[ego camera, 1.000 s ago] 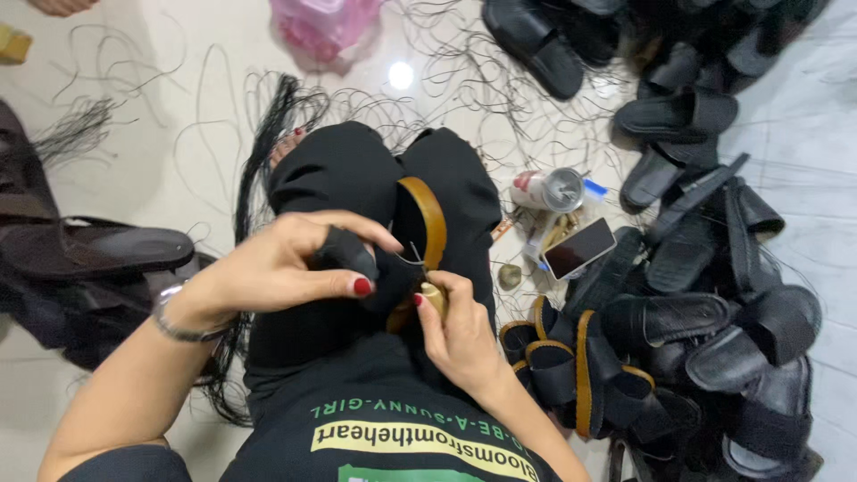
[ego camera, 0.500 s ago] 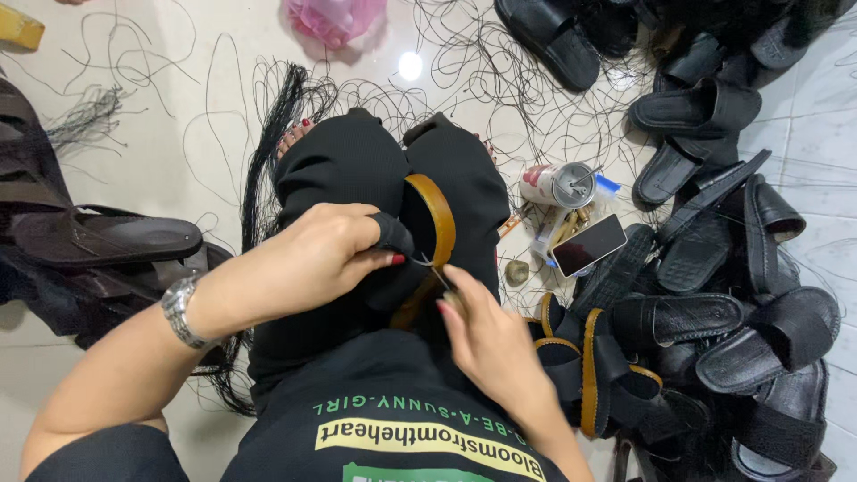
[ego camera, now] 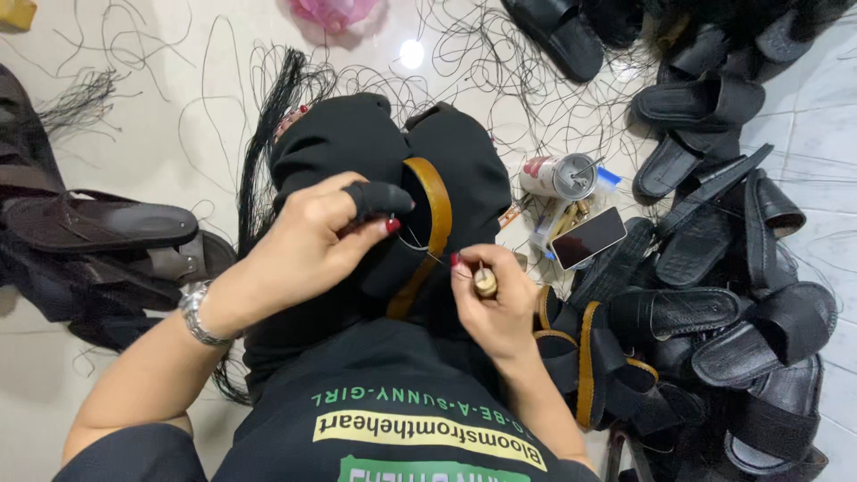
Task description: The person sits on the floor and sews a black sandal using a needle and thread. They hold the sandal steady with one hand while stitching the sole with the other. The workspace is cluttered with loose thread and other footwear.
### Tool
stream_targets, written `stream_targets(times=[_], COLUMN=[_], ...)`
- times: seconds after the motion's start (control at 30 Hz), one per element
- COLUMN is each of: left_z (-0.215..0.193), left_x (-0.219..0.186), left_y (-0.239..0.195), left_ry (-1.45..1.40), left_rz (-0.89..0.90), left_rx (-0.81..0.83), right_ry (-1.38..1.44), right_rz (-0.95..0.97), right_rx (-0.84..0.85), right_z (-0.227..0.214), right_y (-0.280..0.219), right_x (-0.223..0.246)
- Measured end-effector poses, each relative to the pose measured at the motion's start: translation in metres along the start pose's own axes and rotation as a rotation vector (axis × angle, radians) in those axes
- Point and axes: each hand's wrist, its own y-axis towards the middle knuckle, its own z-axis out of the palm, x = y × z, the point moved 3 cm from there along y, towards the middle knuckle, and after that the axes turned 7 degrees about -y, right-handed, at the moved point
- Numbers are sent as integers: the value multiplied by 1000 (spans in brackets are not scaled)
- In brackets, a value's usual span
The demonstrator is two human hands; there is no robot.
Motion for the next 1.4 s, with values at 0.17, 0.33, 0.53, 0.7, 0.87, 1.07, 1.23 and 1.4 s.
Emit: stream_targets(times=[0.17,0.33,0.53,0.7,0.87,1.07,1.23,1.4], left_z=[3,11,11,-4,-54,-90,-76,-63], left_x=[3,5,8,9,39,25,22,24], left_y=[-5,-1,-7,-5,-25,-35,-25,-23], left_ry=[-13,-142,-148,-12,289,373,324,275], left_rz=[17,0,-25,127,195,50,31,32], left_rx=[-38,-125,-133,-156,-270,-337,-244,-209], right_ry=[-164,-70,-442,-515,-793,-655,-210,258], right_rz=[-45,-182,-214,-214,-144,77,88,80], right_rx=[-233,-192,182,-122,-485,-407,167,308], right_z=[-17,-17,-20,-15,-100,-145,-83,-8], right_y=[8,19,4,11,3,-8,12,17], right_x=[-7,-4,16,-3,-50,-79,-1,-8])
